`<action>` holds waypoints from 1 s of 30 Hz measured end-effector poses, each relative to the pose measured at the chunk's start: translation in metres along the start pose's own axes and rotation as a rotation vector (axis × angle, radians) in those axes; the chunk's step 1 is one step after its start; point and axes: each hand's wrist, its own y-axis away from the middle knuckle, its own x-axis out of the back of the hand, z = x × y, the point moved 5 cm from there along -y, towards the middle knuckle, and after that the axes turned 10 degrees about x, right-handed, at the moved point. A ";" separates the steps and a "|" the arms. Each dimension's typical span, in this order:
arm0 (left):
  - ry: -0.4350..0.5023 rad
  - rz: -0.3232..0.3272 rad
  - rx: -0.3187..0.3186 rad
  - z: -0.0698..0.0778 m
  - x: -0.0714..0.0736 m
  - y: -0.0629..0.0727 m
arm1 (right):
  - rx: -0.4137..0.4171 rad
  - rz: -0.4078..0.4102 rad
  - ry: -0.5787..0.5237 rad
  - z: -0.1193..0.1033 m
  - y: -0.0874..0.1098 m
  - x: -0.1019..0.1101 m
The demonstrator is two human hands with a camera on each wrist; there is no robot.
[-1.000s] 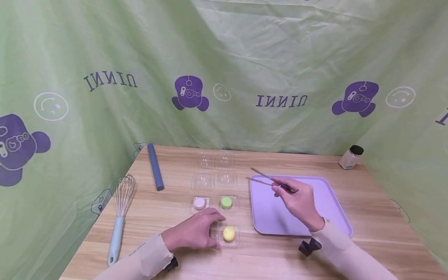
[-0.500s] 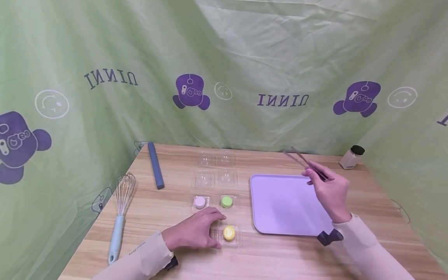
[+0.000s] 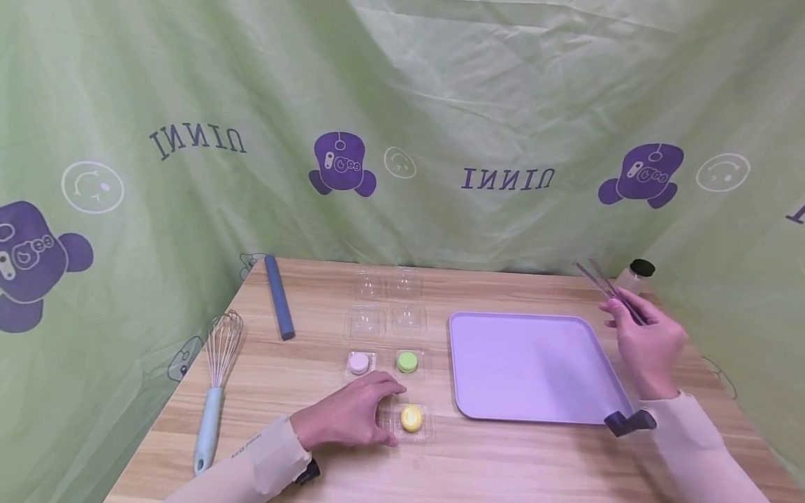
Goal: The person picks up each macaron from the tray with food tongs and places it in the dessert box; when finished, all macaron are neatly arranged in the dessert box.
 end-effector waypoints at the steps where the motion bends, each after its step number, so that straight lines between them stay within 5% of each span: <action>1: 0.002 0.001 -0.001 0.000 0.000 0.000 | -0.028 -0.002 0.012 0.004 -0.001 0.004; 9: 0.008 0.004 -0.007 0.000 0.000 0.001 | -0.321 0.000 0.001 0.037 -0.003 0.031; 17: 0.013 0.003 -0.008 0.000 0.000 0.001 | -0.467 -0.064 0.062 0.073 0.003 0.055; 26: 0.017 0.002 -0.002 -0.001 0.000 0.000 | -0.503 -0.309 0.446 0.109 0.020 0.073; 30: 0.016 0.004 -0.004 -0.001 -0.001 0.000 | -0.465 -0.358 0.509 0.122 0.027 0.075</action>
